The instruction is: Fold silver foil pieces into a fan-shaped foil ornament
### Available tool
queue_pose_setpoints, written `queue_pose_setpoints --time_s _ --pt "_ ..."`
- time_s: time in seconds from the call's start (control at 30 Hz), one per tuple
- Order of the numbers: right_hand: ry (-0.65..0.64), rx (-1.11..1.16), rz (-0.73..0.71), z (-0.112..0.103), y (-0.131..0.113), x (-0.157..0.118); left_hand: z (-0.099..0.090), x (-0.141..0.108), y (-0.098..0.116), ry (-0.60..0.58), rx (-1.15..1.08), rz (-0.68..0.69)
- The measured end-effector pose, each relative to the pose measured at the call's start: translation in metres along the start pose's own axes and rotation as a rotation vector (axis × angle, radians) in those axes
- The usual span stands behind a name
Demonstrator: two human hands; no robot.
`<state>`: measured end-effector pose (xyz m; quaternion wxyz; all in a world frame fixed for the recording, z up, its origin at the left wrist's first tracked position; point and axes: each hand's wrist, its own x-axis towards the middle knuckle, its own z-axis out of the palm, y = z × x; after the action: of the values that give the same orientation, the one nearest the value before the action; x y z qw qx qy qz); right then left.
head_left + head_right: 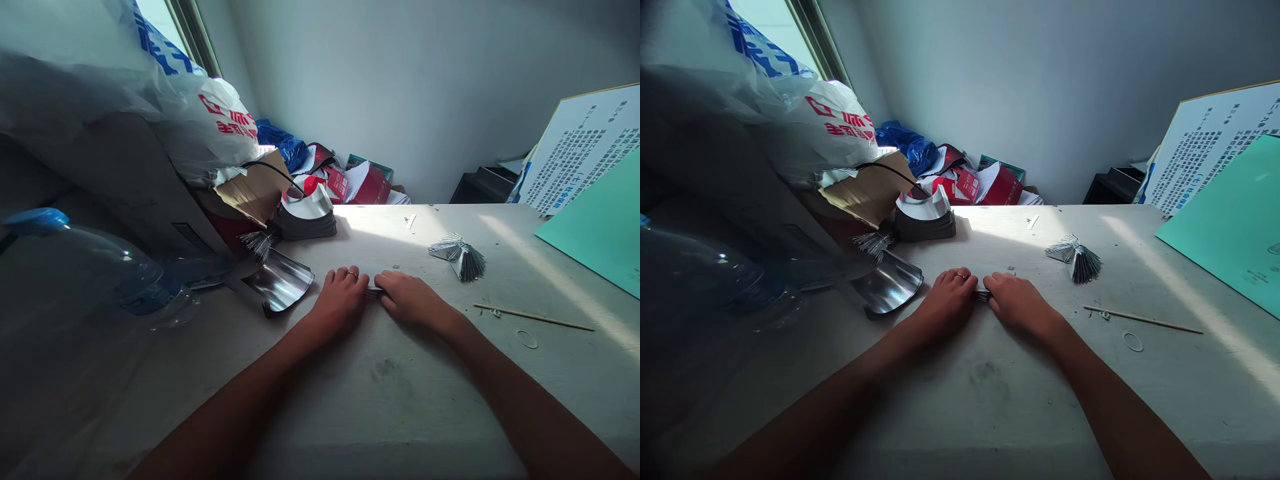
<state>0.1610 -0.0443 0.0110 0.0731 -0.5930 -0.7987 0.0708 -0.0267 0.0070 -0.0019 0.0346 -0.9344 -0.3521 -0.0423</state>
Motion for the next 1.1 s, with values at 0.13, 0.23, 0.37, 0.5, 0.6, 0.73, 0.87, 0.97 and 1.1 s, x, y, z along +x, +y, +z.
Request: queue_pose_setpoints --time_s 0.13,0.23,0.37,0.5,0.6,0.73,0.87,0.97,1.1 --pt "0.005 0.001 -0.008 0.0001 0.0001 0.0006 -0.0020 -0.0002 0.0010 -0.011 -0.014 -0.009" --pt "0.001 -0.015 -0.007 0.0000 0.0004 0.0010 -0.0041 -0.0002 0.0019 -0.028 -0.014 -0.015" --pt "-0.011 -0.025 0.000 -0.0009 0.0000 0.0010 -0.0046 0.0001 0.0029 -0.025 -0.015 -0.018" --pt "-0.010 -0.040 0.000 -0.0006 0.0003 0.0013 -0.0053 0.0000 0.0040 -0.024 -0.016 -0.018" --pt "-0.015 -0.041 -0.007 0.0002 0.0010 0.0011 -0.0055 -0.0003 0.0040 -0.023 -0.015 -0.014" --pt "-0.017 -0.032 -0.008 0.0002 0.0012 0.0001 -0.0036 -0.0009 0.0029 -0.008 -0.005 -0.001" --pt "-0.024 -0.034 -0.019 0.0001 0.0014 -0.0004 -0.0036 -0.0015 0.0030 -0.003 -0.013 -0.001" --pt "-0.017 -0.047 -0.010 0.0002 0.0012 -0.0006 -0.0051 -0.0017 0.0039 -0.006 -0.012 -0.004" --pt "-0.016 -0.045 -0.024 0.0003 0.0012 -0.0009 -0.0054 -0.0014 0.0049 0.007 -0.014 -0.007"
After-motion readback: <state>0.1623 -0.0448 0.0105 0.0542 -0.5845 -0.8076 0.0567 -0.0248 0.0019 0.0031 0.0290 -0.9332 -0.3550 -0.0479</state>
